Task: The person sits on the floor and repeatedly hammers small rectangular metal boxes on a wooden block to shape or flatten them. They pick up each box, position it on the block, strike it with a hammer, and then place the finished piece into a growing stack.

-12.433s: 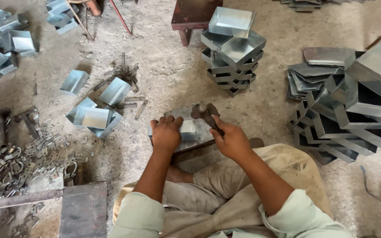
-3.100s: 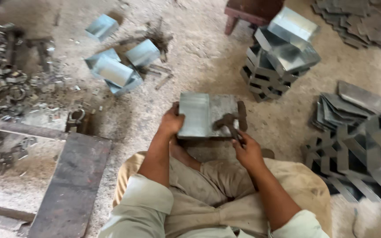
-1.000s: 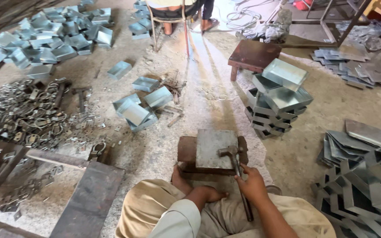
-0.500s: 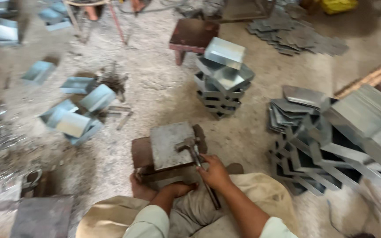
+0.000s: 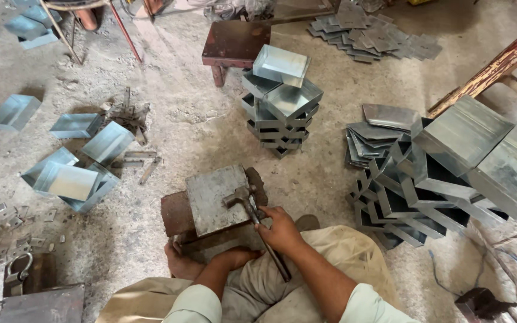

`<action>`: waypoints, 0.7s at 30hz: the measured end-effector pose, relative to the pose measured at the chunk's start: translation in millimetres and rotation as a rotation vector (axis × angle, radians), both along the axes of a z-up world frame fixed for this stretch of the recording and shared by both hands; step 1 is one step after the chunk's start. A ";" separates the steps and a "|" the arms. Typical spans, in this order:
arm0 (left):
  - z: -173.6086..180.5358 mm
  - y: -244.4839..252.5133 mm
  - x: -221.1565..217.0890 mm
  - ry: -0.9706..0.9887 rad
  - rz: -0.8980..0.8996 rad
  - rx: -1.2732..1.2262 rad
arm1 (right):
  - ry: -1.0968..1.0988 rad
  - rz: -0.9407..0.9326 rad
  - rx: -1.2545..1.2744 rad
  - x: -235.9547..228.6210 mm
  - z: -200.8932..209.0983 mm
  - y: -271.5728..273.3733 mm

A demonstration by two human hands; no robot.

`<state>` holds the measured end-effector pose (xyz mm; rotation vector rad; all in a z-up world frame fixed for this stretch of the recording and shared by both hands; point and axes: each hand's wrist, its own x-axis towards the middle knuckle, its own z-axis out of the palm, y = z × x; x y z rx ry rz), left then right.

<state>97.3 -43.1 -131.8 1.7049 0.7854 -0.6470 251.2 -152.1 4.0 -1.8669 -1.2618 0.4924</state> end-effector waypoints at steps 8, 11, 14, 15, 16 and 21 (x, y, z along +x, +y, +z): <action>-9.6 3.1 6.8 0.052 -0.040 -0.064 | -0.057 0.051 0.021 -0.9 7.0 0.1; -13.5 3.4 5.8 0.045 -0.142 0.136 | 0.115 -0.052 -0.154 -3.6 15.0 1.1; -12.3 3.2 6.5 0.072 -0.119 0.056 | 0.070 -0.045 -0.135 -1.8 13.9 6.9; -14.3 2.6 5.9 0.057 -0.106 0.046 | 0.021 -0.029 -0.072 -0.5 9.7 6.5; -15.5 1.1 5.3 0.043 -0.092 0.035 | -0.029 -0.012 -0.009 0.5 5.1 7.0; -12.4 -6.1 8.5 -0.015 -0.178 0.241 | 0.039 -0.048 -0.070 5.3 -0.6 5.6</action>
